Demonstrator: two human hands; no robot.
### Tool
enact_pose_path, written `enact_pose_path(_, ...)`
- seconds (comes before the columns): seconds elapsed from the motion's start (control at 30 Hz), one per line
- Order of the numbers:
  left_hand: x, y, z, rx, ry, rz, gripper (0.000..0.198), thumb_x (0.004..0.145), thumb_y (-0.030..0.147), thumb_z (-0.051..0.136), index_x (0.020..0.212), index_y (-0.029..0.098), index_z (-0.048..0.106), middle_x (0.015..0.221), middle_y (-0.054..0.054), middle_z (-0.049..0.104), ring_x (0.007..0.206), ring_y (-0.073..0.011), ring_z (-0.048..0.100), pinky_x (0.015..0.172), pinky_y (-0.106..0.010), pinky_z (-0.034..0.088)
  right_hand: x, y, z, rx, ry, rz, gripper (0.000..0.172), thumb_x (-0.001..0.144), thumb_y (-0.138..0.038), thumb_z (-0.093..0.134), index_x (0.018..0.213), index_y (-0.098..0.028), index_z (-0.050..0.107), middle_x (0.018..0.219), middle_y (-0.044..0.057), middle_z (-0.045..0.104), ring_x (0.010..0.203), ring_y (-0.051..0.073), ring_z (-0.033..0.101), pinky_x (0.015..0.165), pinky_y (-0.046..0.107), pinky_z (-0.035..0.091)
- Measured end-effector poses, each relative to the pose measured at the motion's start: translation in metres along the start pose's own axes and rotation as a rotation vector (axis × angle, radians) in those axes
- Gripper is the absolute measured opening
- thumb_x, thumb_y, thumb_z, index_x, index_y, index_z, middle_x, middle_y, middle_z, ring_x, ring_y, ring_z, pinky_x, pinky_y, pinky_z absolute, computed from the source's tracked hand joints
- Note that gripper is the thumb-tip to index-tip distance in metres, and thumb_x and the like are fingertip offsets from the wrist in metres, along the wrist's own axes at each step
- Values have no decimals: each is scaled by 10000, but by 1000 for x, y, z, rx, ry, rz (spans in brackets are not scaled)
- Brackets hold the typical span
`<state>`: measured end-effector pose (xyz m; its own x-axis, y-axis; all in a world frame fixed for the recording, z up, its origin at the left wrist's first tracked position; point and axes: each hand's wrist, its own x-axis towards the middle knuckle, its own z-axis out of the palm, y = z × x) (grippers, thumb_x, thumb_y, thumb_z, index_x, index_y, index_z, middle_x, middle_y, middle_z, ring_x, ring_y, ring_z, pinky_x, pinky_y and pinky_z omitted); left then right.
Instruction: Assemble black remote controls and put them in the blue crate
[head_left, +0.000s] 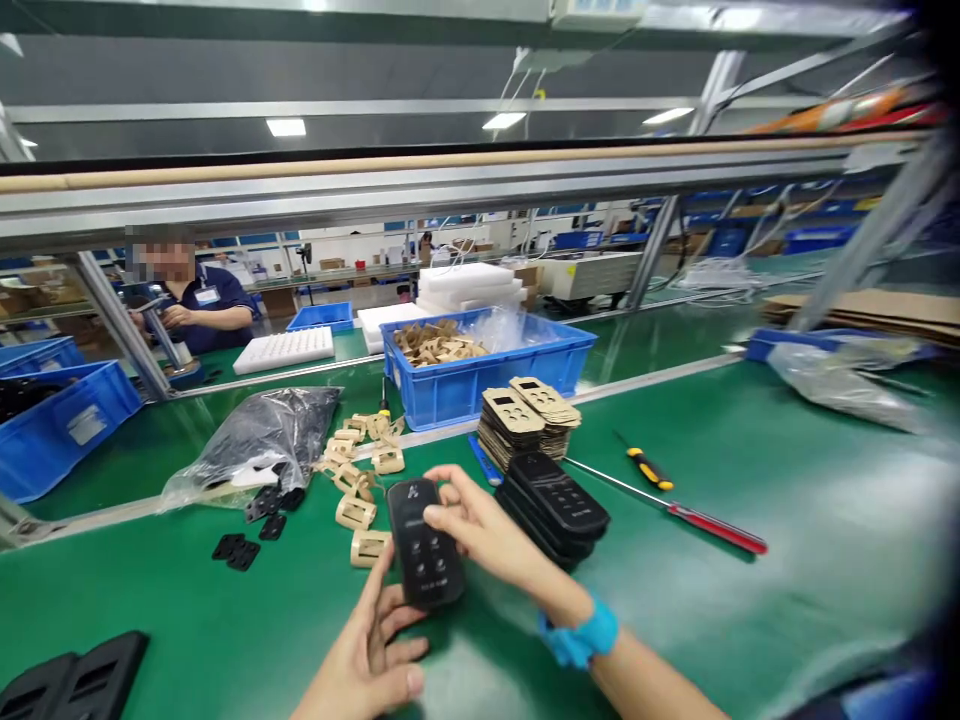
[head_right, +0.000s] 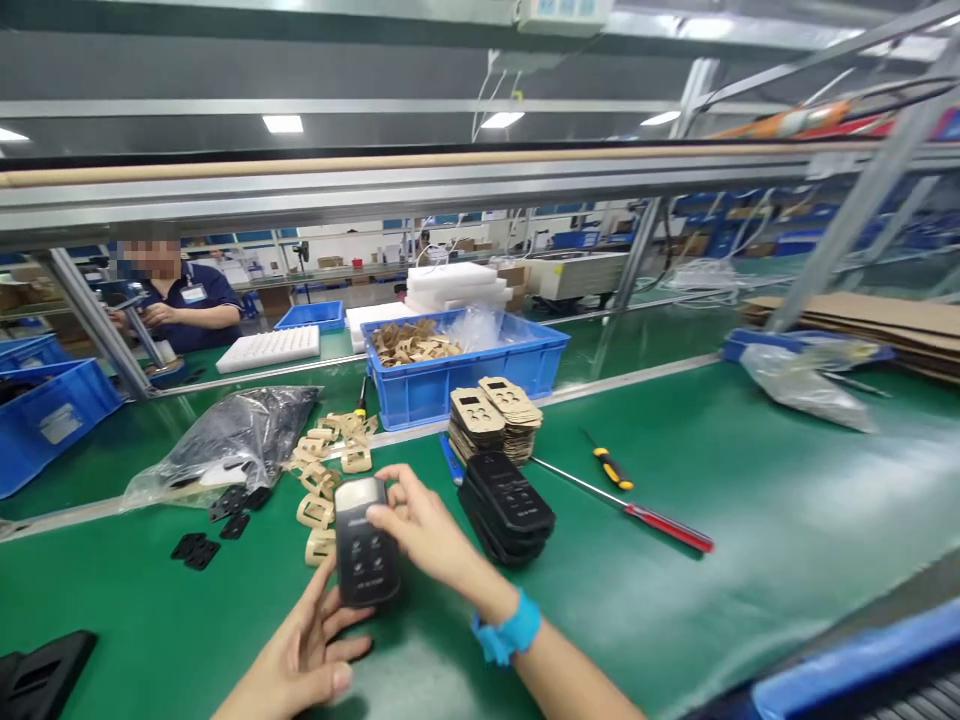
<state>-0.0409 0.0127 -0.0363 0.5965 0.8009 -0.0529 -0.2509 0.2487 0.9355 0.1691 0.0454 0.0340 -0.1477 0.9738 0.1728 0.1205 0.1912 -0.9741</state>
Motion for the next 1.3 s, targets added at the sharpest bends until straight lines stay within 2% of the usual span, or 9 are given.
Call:
enact_pose_path(0.13,2,-6,-11,50,43,-42,836,643,440,806,1379,311,432,1256,-125,543,1142,-281,519,957,-405,399,-2,-28,-84,-196,139,-5,322,755,-383,673,1007,-197,599,749,-36,519,642,115,512,542,208,402)
enact_pose_path(0.23,3,-8,-12,44,45,-60,710,651,423,806,1297,313,532,1227,-117,576,1113,-275,535,929,-397,420,-11,-28,-130,-318,172,51,332,752,-446,652,929,-166,645,647,-36,519,549,115,469,466,214,359)
enact_pose_path(0.37,1,-7,-9,72,20,-66,652,627,420,825,1226,287,602,1201,-130,602,1074,-269,555,902,-392,440,-16,-13,-154,-499,224,75,345,790,-456,589,907,-144,678,648,-10,550,471,104,416,426,232,323)
enact_pose_path(0.53,2,-8,-11,83,15,-62,627,631,420,822,1202,258,619,1194,-138,603,1070,-267,555,887,-385,451,2,-11,-159,-806,367,-63,285,810,-325,581,1016,-147,666,808,51,615,622,166,509,630,322,432)
enact_pose_path(0.7,7,-19,-21,87,8,-75,652,595,424,843,1185,251,626,1187,-136,602,1069,-277,555,864,-382,457,28,-22,-154,-1126,232,-147,312,712,-204,710,1025,-216,717,979,97,688,936,273,594,800,368,468)
enact_pose_path(0.9,6,-17,-16,60,39,-26,629,564,417,860,1133,233,666,1114,-133,635,998,-251,580,825,-356,471,43,-40,-142,-1384,109,-233,173,745,-75,629,762,-197,752,770,103,713,837,273,649,743,352,504)
enact_pose_path(1.03,4,-3,-7,19,139,-10,590,562,412,861,1090,209,692,1047,-133,657,912,-220,606,756,-311,490,37,-56,-118,-1432,197,-346,271,852,-88,488,981,-157,716,931,142,732,986,297,619,824,405,501)
enact_pose_path(1.17,3,13,-1,75,306,86,589,680,508,752,1179,214,643,1065,-120,640,791,-171,608,666,-268,492,16,-59,-61,-1096,321,-592,266,924,-219,447,1056,-158,669,998,113,729,916,246,662,852,384,508)
enact_pose_path(1.3,3,25,2,360,475,318,428,810,558,579,796,162,740,779,-72,640,593,-133,560,589,-254,470,2,-34,-3,-668,103,-448,246,928,-224,454,1074,-189,649,993,56,728,889,194,678,791,292,530)
